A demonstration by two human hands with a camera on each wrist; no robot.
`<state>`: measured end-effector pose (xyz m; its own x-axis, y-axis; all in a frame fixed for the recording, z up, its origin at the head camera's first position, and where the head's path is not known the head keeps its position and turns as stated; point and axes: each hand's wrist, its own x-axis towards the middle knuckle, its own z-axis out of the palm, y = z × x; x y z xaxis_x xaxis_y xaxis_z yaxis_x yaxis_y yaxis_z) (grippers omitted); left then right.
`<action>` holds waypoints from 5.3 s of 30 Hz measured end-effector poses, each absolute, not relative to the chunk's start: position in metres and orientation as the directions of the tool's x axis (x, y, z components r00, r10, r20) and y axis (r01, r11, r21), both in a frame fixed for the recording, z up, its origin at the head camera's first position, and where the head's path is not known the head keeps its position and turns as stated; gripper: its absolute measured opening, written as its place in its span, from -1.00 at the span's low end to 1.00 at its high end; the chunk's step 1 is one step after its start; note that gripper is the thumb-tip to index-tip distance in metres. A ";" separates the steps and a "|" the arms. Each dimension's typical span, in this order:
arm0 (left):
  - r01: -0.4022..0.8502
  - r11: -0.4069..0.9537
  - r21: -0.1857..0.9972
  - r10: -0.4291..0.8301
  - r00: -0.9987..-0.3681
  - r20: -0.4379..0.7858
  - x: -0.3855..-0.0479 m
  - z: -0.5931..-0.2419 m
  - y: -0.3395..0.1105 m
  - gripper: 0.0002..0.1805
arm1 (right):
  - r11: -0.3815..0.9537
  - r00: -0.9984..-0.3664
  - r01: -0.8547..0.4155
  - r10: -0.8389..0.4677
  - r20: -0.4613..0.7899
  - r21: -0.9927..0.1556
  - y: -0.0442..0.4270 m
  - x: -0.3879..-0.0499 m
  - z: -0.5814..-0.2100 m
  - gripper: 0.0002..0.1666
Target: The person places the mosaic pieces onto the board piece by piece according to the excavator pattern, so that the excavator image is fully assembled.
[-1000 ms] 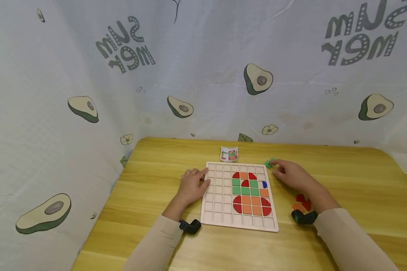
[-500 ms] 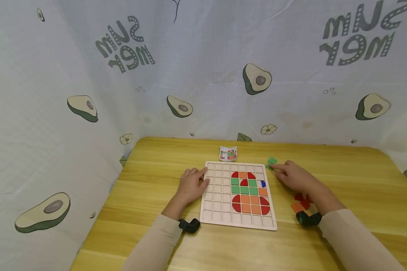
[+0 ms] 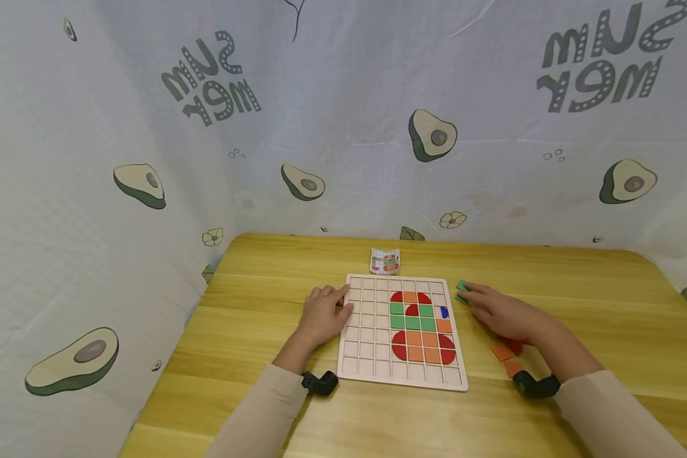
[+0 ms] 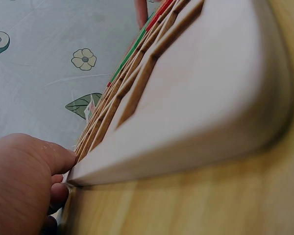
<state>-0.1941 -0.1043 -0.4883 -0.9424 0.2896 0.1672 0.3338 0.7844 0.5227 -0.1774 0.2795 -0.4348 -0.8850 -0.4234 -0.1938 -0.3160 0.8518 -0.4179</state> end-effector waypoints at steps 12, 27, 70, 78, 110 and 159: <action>0.320 0.786 0.529 0.284 -0.947 0.151 -0.192 -0.486 -0.104 -0.46 | 0.838 -0.932 -0.268 -0.350 -0.092 -0.475 0.313 -0.122 -0.432 -0.68; 0.315 0.794 0.520 0.283 -0.948 0.143 -0.193 -0.488 -0.104 -0.45 | 0.877 -0.955 -0.183 -0.267 -0.132 -0.445 0.309 -0.110 -0.445 -0.64; 0.323 0.789 0.523 0.288 -0.946 0.150 -0.194 -0.489 -0.105 -0.45 | 0.807 -0.854 -0.480 -0.519 -0.027 -0.345 0.135 -0.191 -0.436 -0.75; 0.313 0.795 0.520 0.283 -0.949 0.139 -0.194 -0.488 -0.104 -0.45 | 0.830 -0.874 -0.425 -0.480 -0.076 -0.361 0.128 -0.201 -0.439 -0.75; 0.310 0.795 0.521 0.277 -0.950 0.144 -0.194 -0.488 -0.106 -0.45 | 0.886 -0.981 -0.088 -0.156 -0.113 -0.456 0.296 -0.161 -0.448 -0.43; 0.331 0.802 0.497 0.281 -0.944 0.175 -0.194 -0.486 -0.103 -0.53 | 0.832 -0.907 -0.306 -0.402 -0.124 -0.463 0.106 -0.195 -0.436 -0.73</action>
